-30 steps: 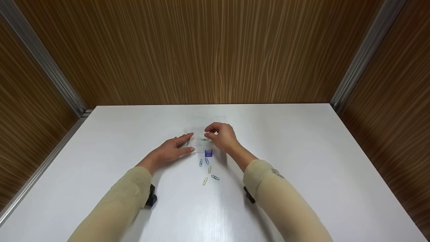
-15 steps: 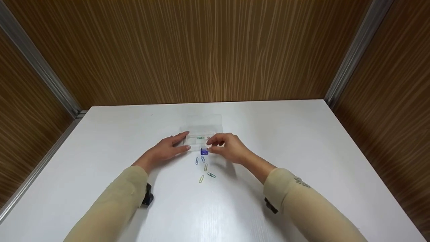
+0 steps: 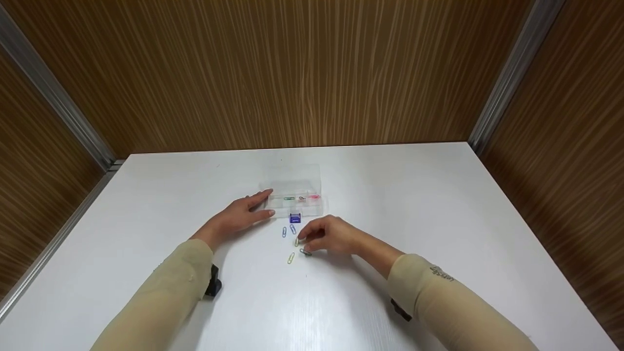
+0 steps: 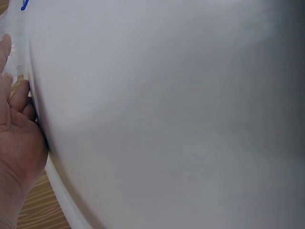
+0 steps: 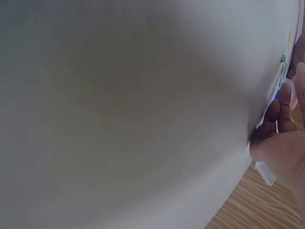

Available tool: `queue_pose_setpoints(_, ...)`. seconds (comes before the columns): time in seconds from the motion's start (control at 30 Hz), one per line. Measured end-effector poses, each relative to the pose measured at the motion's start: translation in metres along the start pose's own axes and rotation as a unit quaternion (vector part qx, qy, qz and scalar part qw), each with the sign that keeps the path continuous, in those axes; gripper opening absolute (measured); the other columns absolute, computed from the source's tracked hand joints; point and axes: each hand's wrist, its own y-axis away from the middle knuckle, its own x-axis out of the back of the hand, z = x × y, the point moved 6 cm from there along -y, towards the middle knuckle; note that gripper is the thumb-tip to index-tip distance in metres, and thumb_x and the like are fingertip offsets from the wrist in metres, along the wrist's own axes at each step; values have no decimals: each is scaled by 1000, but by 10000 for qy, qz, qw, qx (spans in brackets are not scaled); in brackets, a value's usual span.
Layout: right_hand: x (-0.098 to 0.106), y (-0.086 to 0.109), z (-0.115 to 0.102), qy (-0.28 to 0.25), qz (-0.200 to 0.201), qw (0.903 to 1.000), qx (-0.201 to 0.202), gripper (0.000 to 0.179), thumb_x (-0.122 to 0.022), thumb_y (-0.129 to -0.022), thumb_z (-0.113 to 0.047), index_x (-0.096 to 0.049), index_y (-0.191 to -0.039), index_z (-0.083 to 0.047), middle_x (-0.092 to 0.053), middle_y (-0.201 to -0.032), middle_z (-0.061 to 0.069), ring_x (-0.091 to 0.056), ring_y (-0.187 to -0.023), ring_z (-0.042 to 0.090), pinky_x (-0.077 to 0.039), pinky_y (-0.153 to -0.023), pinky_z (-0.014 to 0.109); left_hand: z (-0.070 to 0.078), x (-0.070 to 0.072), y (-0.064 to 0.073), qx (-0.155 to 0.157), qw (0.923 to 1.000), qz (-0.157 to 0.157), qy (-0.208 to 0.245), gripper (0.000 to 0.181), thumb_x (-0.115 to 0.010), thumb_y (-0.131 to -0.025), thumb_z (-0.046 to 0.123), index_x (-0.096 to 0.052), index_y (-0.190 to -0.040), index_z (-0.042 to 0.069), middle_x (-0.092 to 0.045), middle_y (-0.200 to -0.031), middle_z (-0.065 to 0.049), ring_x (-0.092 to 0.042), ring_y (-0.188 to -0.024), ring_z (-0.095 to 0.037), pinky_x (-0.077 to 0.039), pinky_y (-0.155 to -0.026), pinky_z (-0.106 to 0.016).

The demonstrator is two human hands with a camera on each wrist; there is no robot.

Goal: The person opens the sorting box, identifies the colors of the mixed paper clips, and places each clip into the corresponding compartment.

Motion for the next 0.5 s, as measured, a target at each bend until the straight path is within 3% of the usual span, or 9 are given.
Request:
queue_pose_setpoints(0.2,-3,0,6,-100,-117,9999,14,26,-83,-94,-12,-80,-119,-12,-75,-121,4,-64,-113,25,-49,-106,37,0,1,0,51,10000,3,-4,70,-61,-99,66,-36,-163,52,-26,-175,8,-12,-163,-31,-12,-128,-60)
queue_pose_setpoints(0.33,-4,1,7,-34,-105,9999,113,27,-85,-92,-12,-81,-119,-13,-75,-121,2,-63,-116,26,-48,-108,42,0,1,0,61,10000,-33,33,70,-62,-99,66,-36,-163,52,-26,-175,7,-12,-163,-31,-12,-128,-60)
queue_pose_setpoints(0.5,-5,3,6,145,-136,9995,242,28,-86,-91,-14,-82,-119,-17,-74,-120,-2,-62,-116,22,-48,-104,34,1,2,1,18,10000,-51,63,70,-62,-99,64,-36,-163,51,-26,-175,6,-11,-163,-32,-12,-128,-59)
